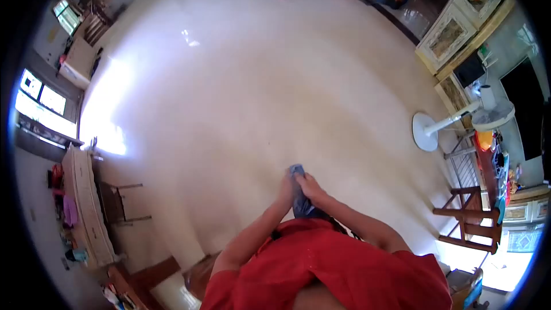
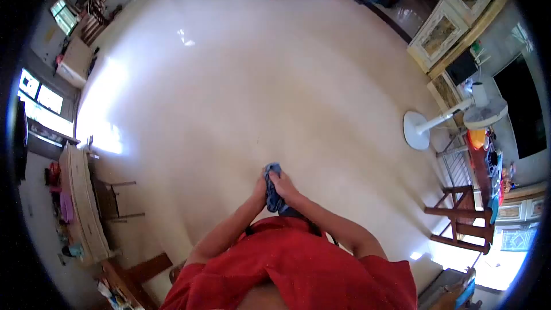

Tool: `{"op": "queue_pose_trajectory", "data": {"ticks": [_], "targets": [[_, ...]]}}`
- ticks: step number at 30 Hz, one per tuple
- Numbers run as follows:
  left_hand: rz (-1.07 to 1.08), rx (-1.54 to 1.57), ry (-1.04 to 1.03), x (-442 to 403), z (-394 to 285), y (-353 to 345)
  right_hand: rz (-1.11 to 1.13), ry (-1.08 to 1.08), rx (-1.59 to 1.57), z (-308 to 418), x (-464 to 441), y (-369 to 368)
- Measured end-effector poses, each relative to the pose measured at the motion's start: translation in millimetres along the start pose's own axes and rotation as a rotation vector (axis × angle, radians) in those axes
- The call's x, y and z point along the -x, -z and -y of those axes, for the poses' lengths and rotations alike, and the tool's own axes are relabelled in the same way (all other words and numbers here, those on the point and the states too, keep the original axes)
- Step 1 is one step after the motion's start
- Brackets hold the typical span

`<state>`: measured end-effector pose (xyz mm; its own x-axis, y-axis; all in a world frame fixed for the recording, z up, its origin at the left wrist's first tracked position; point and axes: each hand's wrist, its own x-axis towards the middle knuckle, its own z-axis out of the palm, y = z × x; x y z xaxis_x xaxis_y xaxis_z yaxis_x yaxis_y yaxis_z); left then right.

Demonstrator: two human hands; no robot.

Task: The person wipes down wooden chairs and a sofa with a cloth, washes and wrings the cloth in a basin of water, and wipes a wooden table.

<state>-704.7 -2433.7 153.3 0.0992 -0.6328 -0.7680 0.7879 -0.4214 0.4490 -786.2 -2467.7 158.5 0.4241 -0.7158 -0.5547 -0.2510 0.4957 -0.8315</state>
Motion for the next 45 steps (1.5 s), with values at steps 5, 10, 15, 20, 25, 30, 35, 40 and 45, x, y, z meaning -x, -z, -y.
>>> {"op": "queue_pose_trajectory", "data": {"ticks": [5,10,15,20,25,30,35,40,45], "targets": [[-0.004,-0.081,-0.114,-73.2,-77.6,-73.4,-0.18,0.189,0.264,69.3,-112.4,35.1],[-0.068,-0.307,-0.286,-150.2,-149.1,-148.6,-0.116,-0.112,-0.157,163.8,-214.8,78.7],[-0.051,-0.566,-0.268,-247.4,-216.9,-213.8,-0.16,-0.196,-0.168,237.6,-296.3,136.0],[0.274,-0.278,-0.18,-323.0,-293.5,-309.5,-0.142,-0.06,-0.466,301.2,-366.0,197.8],[0.623,-0.255,0.201,-412.6,-345.3,-411.0,-0.383,-0.048,-0.517,363.1,-416.6,265.5],[0.327,-0.543,0.041,-501.0,-325.3,-514.3,-0.497,-0.059,-0.57,381.8,-506.4,377.8],[0.45,-0.583,-0.126,-583.9,-354.7,-611.7,-0.53,-0.086,-0.719,437.2,-598.8,470.1],[0.47,-0.82,-0.326,-659.2,-402.6,-720.7,-0.582,-0.051,-0.614,502.6,-706.9,560.7],[0.399,-0.591,0.018,-750.9,-444.4,-829.1,-0.723,0.014,-0.474,569.1,-783.6,634.9]]}}
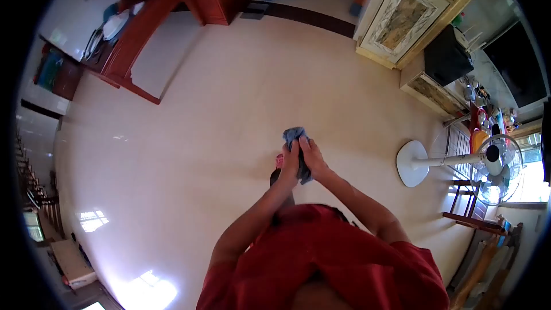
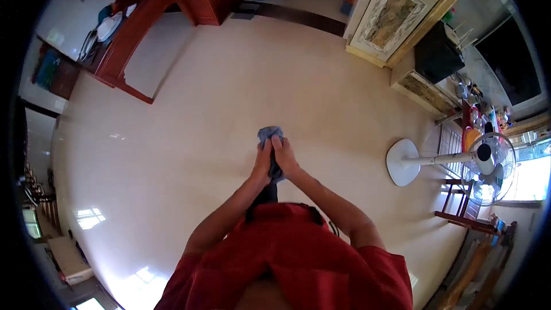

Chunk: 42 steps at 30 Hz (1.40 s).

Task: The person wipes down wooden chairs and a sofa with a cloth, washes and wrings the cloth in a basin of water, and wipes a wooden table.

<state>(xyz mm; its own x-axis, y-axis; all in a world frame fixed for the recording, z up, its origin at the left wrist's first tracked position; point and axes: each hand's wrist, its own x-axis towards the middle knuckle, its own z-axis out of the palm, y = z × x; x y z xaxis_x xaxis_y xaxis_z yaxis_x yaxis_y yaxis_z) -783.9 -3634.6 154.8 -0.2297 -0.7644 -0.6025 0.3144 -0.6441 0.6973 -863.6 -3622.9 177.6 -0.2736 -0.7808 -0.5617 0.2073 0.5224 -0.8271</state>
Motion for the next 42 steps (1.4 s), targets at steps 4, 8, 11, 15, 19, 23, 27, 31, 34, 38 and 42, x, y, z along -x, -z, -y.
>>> {"op": "queue_pose_trajectory", "data": {"ticks": [4,8,11,15,19,23,27,31,34,38,42], "targets": [[0.299,0.184,0.104,-111.6,-41.8,-22.3,0.046,0.155,0.16,33.8,-95.9,12.8],[0.426,0.243,0.401,-175.1,-131.6,-73.6,0.076,0.106,-0.115,114.2,-148.9,20.1],[0.511,0.19,0.392,-241.8,-153.0,-100.2,0.014,0.143,0.049,138.4,-212.9,37.6],[0.317,0.205,0.425,-301.1,-204.1,-120.1,0.072,0.231,0.352,183.8,-300.8,22.8],[0.121,0.417,0.386,-321.7,-269.4,-83.7,0.24,0.289,0.642,222.8,-354.5,-41.2],[0.135,0.63,0.147,-329.9,-294.0,7.6,0.499,0.449,0.763,259.5,-356.4,-141.0],[-0.117,0.833,0.049,-299.5,-332.0,80.1,0.726,0.618,0.846,245.6,-348.5,-234.0],[-0.142,0.989,-0.063,-264.1,-359.4,204.0,0.928,0.654,0.919,220.1,-314.4,-365.8],[-0.411,0.925,-0.257,-235.3,-363.7,259.6,1.194,0.55,0.919,209.3,-286.9,-431.3],[-0.268,1.107,-0.391,-218.0,-353.5,385.2,1.274,0.712,0.871,188.1,-254.2,-527.1],[-0.379,1.125,-0.428,-198.0,-387.2,457.4,1.358,0.7,0.882,176.5,-236.4,-628.8]]}}
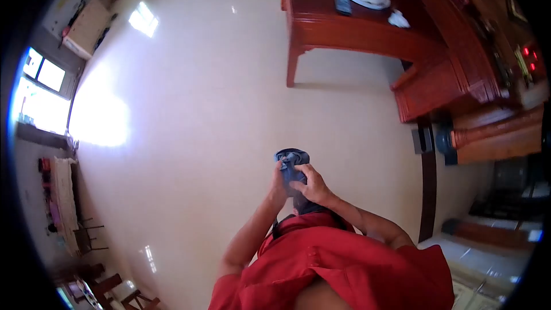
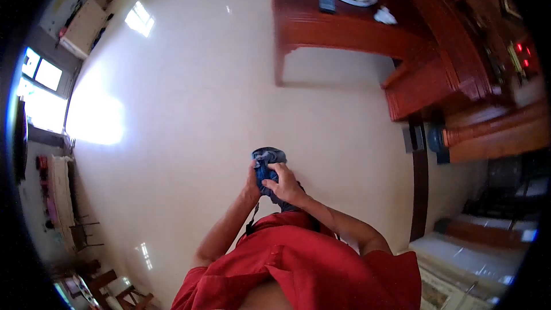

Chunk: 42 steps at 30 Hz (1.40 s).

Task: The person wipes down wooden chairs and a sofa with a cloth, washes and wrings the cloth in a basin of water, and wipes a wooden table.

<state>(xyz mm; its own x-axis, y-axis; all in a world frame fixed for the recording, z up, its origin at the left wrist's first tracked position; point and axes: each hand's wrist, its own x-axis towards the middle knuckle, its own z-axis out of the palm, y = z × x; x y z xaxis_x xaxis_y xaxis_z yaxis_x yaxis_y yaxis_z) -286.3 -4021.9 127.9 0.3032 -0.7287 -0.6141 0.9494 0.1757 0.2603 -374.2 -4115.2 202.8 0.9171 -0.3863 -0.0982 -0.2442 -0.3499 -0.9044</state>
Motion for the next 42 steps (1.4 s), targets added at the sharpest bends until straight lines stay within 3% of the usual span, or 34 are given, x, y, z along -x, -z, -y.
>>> {"op": "queue_pose_trajectory", "data": {"ticks": [1,2,4,6,7,8,9,10,12,13,16,17,18,20,21,25,29,30,31,32,33,35,37,40,42], "targets": [[0.1,0.072,-0.041,-18.7,-10.8,14.7,-0.006,0.012,0.019,-3.8,-29.3,-9.8],[0.06,0.005,-0.097,-38.3,-26.0,35.0,-0.046,0.055,0.05,-5.7,-58.6,-22.5],[-0.05,0.176,0.054,-41.9,-84.2,11.3,-0.031,0.098,0.073,-0.9,-118.0,-37.2],[0.068,0.238,0.039,-55.1,-150.1,16.9,0.078,0.144,0.089,15.9,-196.6,-58.5],[0.041,0.074,-0.126,-76.0,-164.5,53.2,0.142,0.116,0.148,31.7,-225.3,-73.5],[-0.003,0.091,-0.154,-70.9,-206.3,54.8,0.198,0.093,0.211,47.8,-257.6,-91.8],[-0.047,0.107,-0.182,-65.5,-248.5,55.5,0.226,0.213,0.22,63.6,-293.6,-114.8],[-0.083,0.309,-0.074,-24.8,-308.6,19.8,0.291,0.356,0.273,79.1,-325.2,-135.7],[-0.015,0.444,-0.223,-27.5,-371.0,63.7,0.318,0.565,0.369,122.1,-385.7,-183.3],[-0.063,0.441,-0.257,-14.1,-384.9,51.2,0.344,0.648,0.397,130.1,-398.1,-188.8],[-0.095,0.484,-0.269,-11.7,-484.0,87.6,0.507,0.716,0.238,156.8,-475.2,-266.4],[-0.085,0.524,-0.218,-17.7,-501.1,101.4,0.529,0.622,0.233,158.5,-492.4,-278.0],[-0.103,0.436,-0.338,-53.3,-513.9,142.9,0.528,0.633,0.228,167.5,-516.5,-294.8],[-0.158,0.408,-0.26,-60.7,-588.3,131.3,0.466,0.424,0.177,179.5,-564.2,-316.1],[-0.146,0.416,-0.263,-71.6,-594.6,138.0,0.435,0.419,0.188,175.1,-570.4,-319.5],[-0.099,0.409,-0.04,-115.0,-739.6,132.6,0.374,0.277,0.159,217.2,-694.8,-343.9],[-0.186,0.338,-0.052,-151.0,-895.2,122.0,0.31,0.278,0.16,257.7,-833.2,-387.6],[-0.217,0.341,-0.017,-157.4,-931.6,132.4,0.314,0.287,0.148,262.4,-868.6,-409.5],[-0.163,0.396,-0.115,-165.5,-961.1,149.5,0.334,0.281,0.143,261.9,-900.3,-434.1],[-0.178,0.39,-0.114,-185.7,-982.8,196.9,0.335,0.276,0.128,270.9,-931.2,-467.8],[-0.186,0.205,-0.367,-214.5,-985.2,255.8,0.41,0.282,0.1,284.4,-953.4,-491.6],[-0.013,0.493,-0.239,-164.2,-1085.9,231.2,0.546,0.295,0.031,327.0,-1015.4,-533.0],[-0.128,0.474,-0.357,-127.8,-1170.1,242.8,0.742,0.203,-0.046,386.0,-1069.3,-585.4],[-0.212,0.484,-0.469,-114.7,-1281.2,275.4,1.044,-0.15,-0.322,437.1,-1168.8,-667.6],[-0.187,0.492,-0.463,-127.1,-1334.3,290.2,1.031,-0.112,-0.294,457.9,-1222.0,-693.0]]}}
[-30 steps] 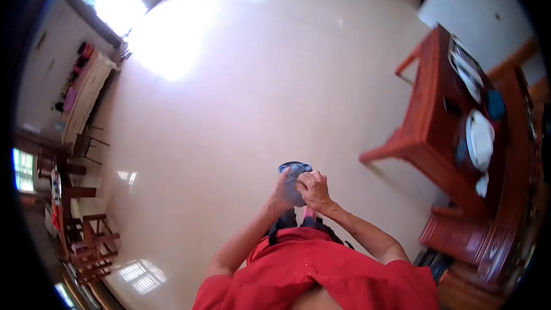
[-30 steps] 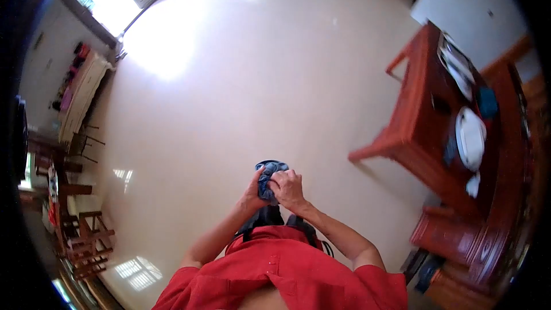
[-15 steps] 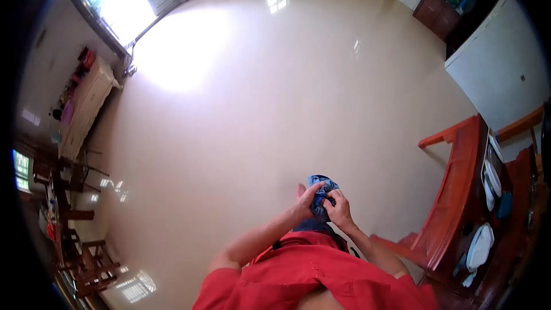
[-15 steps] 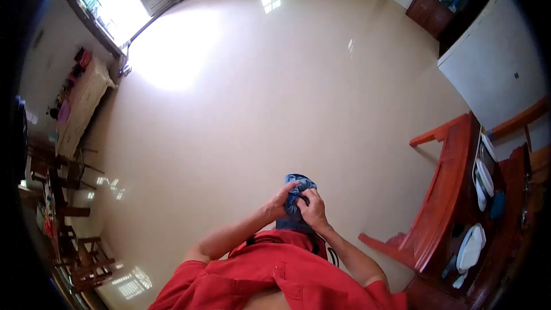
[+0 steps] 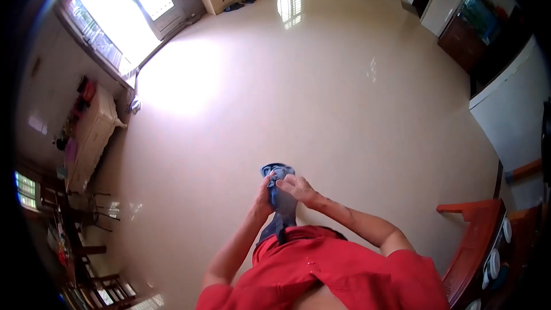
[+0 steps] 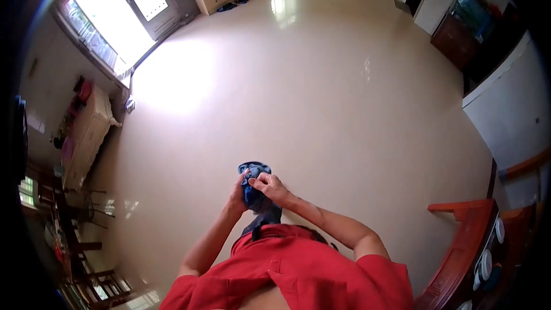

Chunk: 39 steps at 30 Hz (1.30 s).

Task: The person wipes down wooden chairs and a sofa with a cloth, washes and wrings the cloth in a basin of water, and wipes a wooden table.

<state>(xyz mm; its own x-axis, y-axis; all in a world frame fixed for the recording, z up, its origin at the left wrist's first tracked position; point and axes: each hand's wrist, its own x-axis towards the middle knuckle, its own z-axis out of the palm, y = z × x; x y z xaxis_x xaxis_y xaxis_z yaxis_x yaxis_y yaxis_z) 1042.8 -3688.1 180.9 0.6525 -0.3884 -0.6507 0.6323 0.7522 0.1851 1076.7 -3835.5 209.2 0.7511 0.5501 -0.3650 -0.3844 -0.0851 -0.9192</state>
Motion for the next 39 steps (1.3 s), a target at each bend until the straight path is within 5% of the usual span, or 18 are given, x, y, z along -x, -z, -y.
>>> {"op": "queue_pose_trajectory", "data": {"ticks": [2,4,11,15,17,20,22,26,28,29,30,34,39], "targets": [[0.066,-0.134,-0.045,-51.1,-49.8,-22.9,-0.012,0.028,0.047,26.1,-55.2,20.6],[0.217,-0.151,0.068,-98.7,-97.4,-60.7,-0.148,0.038,-0.28,38.4,-97.1,51.7],[0.041,-0.446,0.195,-269.7,-172.4,-195.1,-0.577,0.028,-0.583,99.0,-192.4,205.9],[0.034,-0.363,0.194,-366.7,-233.4,-231.3,-0.514,0.007,-0.62,134.8,-281.9,290.7],[0.003,-0.353,0.224,-406.3,-300.6,-270.9,-0.232,0.025,-0.904,167.0,-346.0,325.4],[-0.081,-0.281,0.126,-437.9,-386.4,-335.6,-0.175,-0.049,-0.858,220.6,-438.2,370.5],[0.084,-0.28,-0.004,-484.4,-452.5,-332.8,-0.26,-0.041,-0.478,266.1,-510.2,383.2],[0.074,-0.289,-0.047,-589.9,-568.3,-338.4,-0.248,0.095,-0.323,320.6,-644.2,424.7],[-0.088,-0.366,0.016,-580.7,-603.7,-398.8,-0.297,0.023,-0.337,352.8,-677.6,440.2],[0.021,-0.331,0.056,-601.7,-621.6,-409.3,-0.272,0.066,-0.479,351.0,-707.8,456.3],[-0.204,-0.401,0.031,-625.2,-643.4,-441.1,-0.315,0.106,-0.501,368.1,-731.7,475.7],[-0.067,-0.375,0.243,-734.9,-699.2,-484.0,-0.547,-0.036,-0.469,398.9,-801.6,561.3],[0.069,-0.483,0.396,-851.6,-760.1,-562.3,-0.546,-0.003,-0.776,441.8,-883.8,678.3]]}}
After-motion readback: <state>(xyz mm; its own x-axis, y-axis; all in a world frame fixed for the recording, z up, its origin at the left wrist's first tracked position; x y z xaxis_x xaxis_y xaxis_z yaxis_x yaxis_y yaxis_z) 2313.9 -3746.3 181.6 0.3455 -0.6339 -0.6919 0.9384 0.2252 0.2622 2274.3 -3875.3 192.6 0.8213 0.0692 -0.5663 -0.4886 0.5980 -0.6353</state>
